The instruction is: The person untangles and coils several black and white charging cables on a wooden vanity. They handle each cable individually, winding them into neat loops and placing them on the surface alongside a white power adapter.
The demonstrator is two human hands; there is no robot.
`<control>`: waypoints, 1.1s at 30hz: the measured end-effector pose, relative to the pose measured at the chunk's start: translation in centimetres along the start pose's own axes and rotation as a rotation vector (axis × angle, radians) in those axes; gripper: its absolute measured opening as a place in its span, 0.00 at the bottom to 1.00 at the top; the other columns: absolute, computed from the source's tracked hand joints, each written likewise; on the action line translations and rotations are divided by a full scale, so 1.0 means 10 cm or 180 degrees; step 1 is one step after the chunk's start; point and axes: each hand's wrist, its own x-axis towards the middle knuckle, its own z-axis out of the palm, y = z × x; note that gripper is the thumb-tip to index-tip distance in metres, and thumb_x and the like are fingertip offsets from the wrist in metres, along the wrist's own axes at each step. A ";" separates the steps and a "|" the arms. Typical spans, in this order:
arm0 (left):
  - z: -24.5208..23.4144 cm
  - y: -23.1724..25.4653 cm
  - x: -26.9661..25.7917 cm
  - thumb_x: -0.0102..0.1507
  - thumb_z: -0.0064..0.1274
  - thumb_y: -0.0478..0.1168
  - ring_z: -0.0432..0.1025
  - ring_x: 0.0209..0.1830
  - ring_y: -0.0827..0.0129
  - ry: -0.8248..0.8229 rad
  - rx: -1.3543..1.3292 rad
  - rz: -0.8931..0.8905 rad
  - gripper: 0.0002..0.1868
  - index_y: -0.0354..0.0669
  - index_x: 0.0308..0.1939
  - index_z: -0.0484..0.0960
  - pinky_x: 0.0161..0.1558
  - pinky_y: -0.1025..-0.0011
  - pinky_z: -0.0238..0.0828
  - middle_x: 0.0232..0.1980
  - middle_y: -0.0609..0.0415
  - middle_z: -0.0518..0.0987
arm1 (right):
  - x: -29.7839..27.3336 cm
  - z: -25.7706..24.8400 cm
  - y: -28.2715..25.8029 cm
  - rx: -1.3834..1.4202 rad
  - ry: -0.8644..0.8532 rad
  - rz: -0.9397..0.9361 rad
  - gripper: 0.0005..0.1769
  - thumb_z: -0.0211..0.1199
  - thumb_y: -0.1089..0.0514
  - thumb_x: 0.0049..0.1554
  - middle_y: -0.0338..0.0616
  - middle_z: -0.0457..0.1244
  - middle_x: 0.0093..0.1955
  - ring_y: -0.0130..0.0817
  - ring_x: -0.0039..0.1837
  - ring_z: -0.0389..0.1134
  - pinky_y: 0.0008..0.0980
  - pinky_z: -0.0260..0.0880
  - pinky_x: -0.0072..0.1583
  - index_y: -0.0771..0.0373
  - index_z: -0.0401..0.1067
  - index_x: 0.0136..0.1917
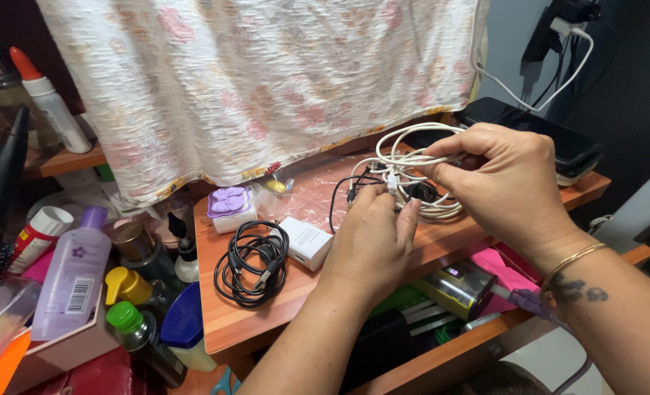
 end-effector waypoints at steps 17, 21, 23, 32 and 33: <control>0.04 -0.01 -0.10 0.58 0.52 0.28 0.75 0.54 0.48 -0.0243 0.0281 0.0545 0.07 0.32 0.40 0.80 0.56 0.57 0.71 0.56 0.44 0.78 | 0.07 -0.29 0.40 -0.0255 0.0850 0.0703 0.12 0.71 0.55 0.64 0.40 0.69 0.37 0.20 0.36 0.67 0.21 0.66 0.38 0.68 0.79 0.48; 0.00 0.01 -0.11 0.53 0.53 0.27 0.75 0.53 0.49 -0.0319 0.0056 0.0606 0.14 0.35 0.43 0.82 0.53 0.57 0.71 0.55 0.46 0.79 | 0.12 -0.34 0.44 0.0441 0.1283 0.0948 0.14 0.68 0.53 0.67 0.39 0.67 0.37 0.22 0.34 0.66 0.22 0.66 0.34 0.67 0.75 0.49; -0.01 0.01 -0.10 0.54 0.51 0.26 0.76 0.52 0.50 -0.0217 -0.0026 0.0559 0.13 0.36 0.42 0.83 0.54 0.59 0.72 0.51 0.46 0.80 | 0.16 -0.37 0.41 0.0795 0.1445 0.1051 0.13 0.66 0.53 0.67 0.37 0.65 0.36 0.20 0.33 0.65 0.21 0.66 0.33 0.66 0.73 0.48; -0.09 0.11 -0.11 0.61 0.55 0.33 0.77 0.41 0.56 -0.0003 -0.0372 0.0640 0.09 0.35 0.44 0.82 0.45 0.62 0.75 0.42 0.44 0.80 | 0.11 -0.50 0.09 0.1331 0.1038 0.1250 0.12 0.65 0.51 0.67 0.34 0.64 0.35 0.16 0.31 0.61 0.17 0.67 0.35 0.61 0.74 0.47; -0.09 0.13 -0.11 0.62 0.56 0.35 0.78 0.38 0.60 -0.0053 -0.0508 0.0481 0.09 0.36 0.45 0.83 0.43 0.64 0.76 0.41 0.46 0.80 | 0.09 -0.52 0.05 0.1464 0.1015 0.1425 0.12 0.64 0.50 0.66 0.33 0.63 0.34 0.16 0.31 0.61 0.17 0.67 0.34 0.60 0.74 0.46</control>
